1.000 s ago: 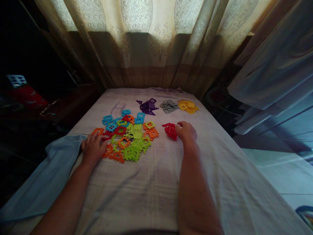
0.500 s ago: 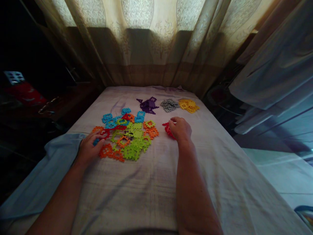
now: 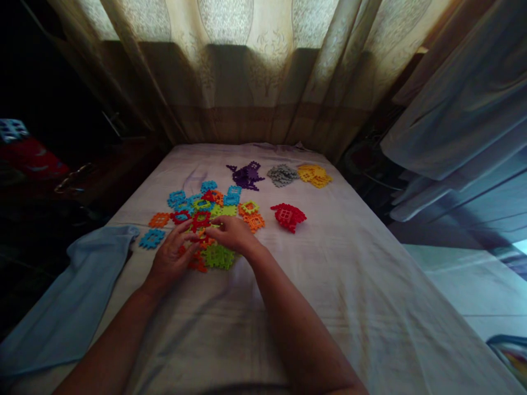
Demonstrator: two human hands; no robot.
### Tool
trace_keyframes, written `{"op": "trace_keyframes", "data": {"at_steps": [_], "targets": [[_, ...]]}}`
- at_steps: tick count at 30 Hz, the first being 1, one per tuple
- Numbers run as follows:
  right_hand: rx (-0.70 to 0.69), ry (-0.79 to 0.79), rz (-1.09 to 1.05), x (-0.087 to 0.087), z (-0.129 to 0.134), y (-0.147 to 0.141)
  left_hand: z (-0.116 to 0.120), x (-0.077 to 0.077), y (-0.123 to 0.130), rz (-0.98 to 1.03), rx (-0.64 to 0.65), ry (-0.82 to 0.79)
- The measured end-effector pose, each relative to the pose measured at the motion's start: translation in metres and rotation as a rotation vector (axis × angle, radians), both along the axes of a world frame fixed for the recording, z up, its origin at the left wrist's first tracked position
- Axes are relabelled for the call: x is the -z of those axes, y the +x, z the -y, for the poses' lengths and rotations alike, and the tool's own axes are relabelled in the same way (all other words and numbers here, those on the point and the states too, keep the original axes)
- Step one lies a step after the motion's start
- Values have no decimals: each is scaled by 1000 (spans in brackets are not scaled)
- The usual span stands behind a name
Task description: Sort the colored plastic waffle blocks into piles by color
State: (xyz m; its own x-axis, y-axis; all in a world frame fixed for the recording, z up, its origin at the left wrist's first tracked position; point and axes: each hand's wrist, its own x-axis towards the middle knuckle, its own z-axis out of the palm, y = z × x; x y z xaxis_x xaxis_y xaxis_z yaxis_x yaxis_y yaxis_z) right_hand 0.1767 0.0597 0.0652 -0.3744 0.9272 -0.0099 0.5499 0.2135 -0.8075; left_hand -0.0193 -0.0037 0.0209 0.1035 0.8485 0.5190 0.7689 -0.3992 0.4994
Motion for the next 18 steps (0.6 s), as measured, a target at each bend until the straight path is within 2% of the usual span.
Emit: {"op": "trace_keyframes", "data": {"at_steps": [3,6,9,13,16,18], "targets": [[-52,-24,-26,8,0,-9,1,-1,4,-25,27,18],[-12,-17,8,4,-6,2,-1,0,1,-33,1,52],[162,42,97,-10,-16,35,-5,2,-10,-46,-83,51],[520,107,287,-23,-28,102,-14,11,-32,-39,-244,43],[735,87,396,-19,-32,147,-24,19,-46,-7,-373,7],[776,85,434,-11,-34,167,-32,22,-51,1,-424,-32]]}}
